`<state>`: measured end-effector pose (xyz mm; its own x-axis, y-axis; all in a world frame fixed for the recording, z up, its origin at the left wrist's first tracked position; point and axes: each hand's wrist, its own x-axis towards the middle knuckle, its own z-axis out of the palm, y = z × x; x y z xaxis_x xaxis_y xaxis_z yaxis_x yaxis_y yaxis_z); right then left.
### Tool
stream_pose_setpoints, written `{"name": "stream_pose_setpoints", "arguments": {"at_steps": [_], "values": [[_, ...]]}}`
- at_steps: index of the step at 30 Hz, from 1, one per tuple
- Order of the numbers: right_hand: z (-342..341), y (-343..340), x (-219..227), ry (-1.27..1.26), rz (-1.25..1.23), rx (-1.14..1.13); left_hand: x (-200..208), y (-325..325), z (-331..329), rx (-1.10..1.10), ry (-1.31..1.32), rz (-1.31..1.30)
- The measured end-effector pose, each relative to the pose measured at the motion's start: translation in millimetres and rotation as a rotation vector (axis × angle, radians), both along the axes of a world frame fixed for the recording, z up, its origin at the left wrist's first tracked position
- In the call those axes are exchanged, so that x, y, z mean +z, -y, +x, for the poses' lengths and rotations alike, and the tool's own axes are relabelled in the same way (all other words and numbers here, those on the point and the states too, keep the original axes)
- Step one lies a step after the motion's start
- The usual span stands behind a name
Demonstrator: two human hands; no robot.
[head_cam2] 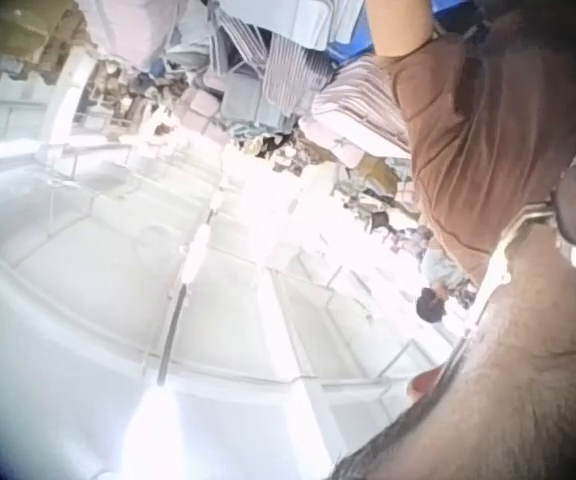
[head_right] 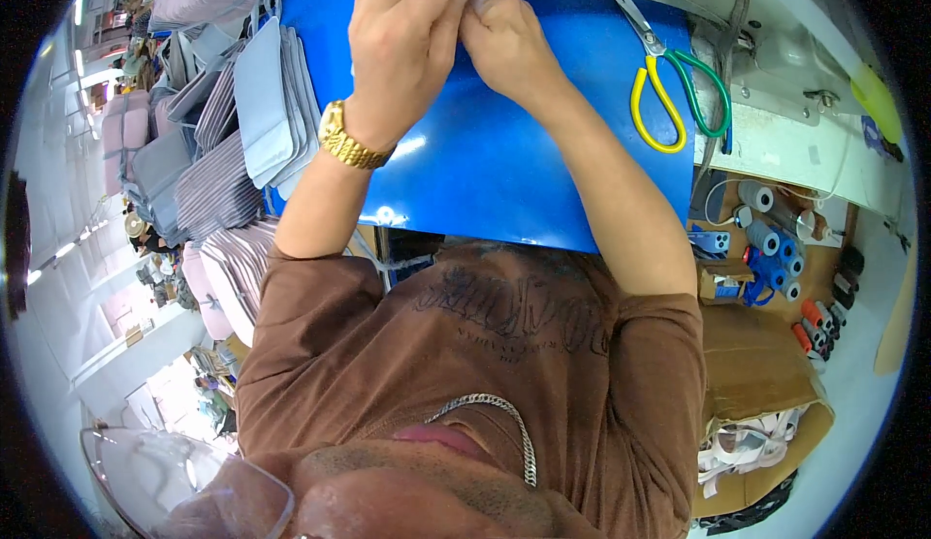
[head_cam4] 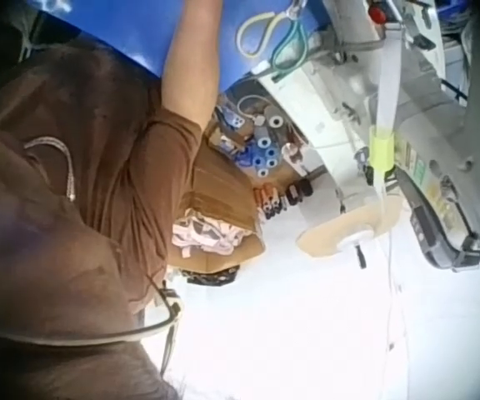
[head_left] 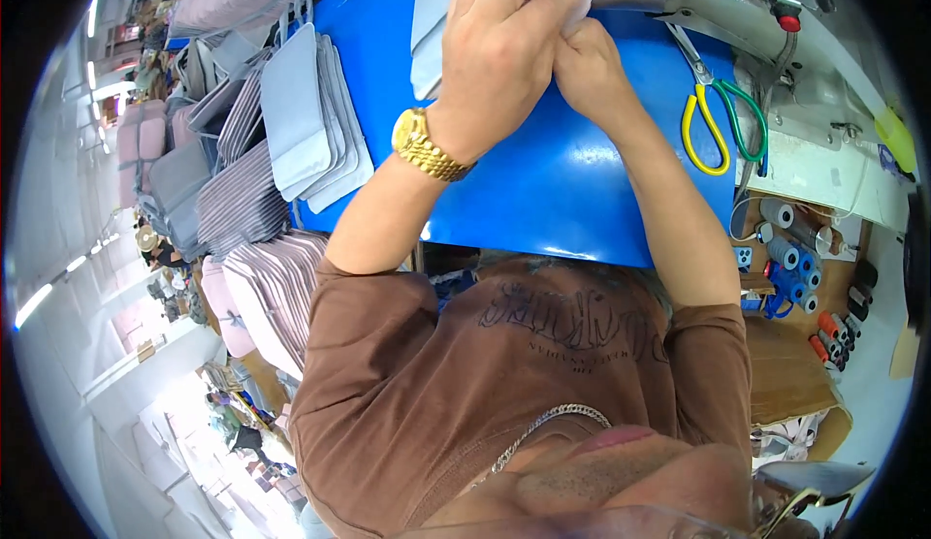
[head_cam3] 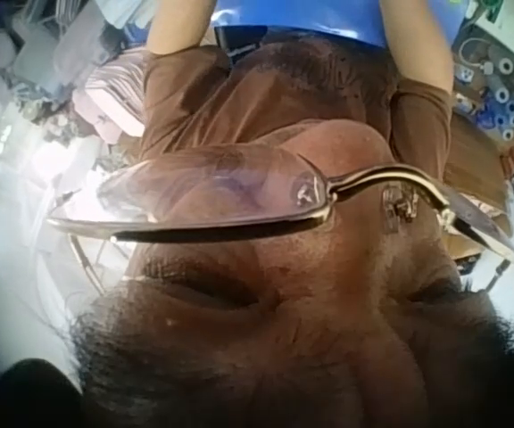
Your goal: Attaching fabric straps to leather panels using an industrial sewing machine.
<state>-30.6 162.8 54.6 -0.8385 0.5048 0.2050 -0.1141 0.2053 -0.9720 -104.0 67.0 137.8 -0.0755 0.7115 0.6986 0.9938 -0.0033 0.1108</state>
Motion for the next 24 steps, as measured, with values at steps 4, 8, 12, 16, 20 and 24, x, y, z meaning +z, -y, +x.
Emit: {"name": "stream_pose_setpoints", "arguments": {"at_steps": [4,8,12,16,20,24], "values": [[-3,-3,1,-0.050,0.032,-0.023,0,-26,-1,0.004,-0.026,0.137],[0,0,7,-0.131,-0.038,-0.058,13,-23,18,0.156,0.088,0.048],[2,-4,6,-0.128,-0.071,-0.012,3,-28,4,-0.004,-0.073,0.252],[14,-15,12,-0.111,-0.161,0.066,31,-21,24,0.139,0.197,-0.044],[32,-28,25,-0.027,-0.169,0.178,50,-14,23,0.102,0.384,-0.224],[33,-34,37,-0.010,-0.153,0.208,32,-18,0,-0.127,0.092,0.037]]}}
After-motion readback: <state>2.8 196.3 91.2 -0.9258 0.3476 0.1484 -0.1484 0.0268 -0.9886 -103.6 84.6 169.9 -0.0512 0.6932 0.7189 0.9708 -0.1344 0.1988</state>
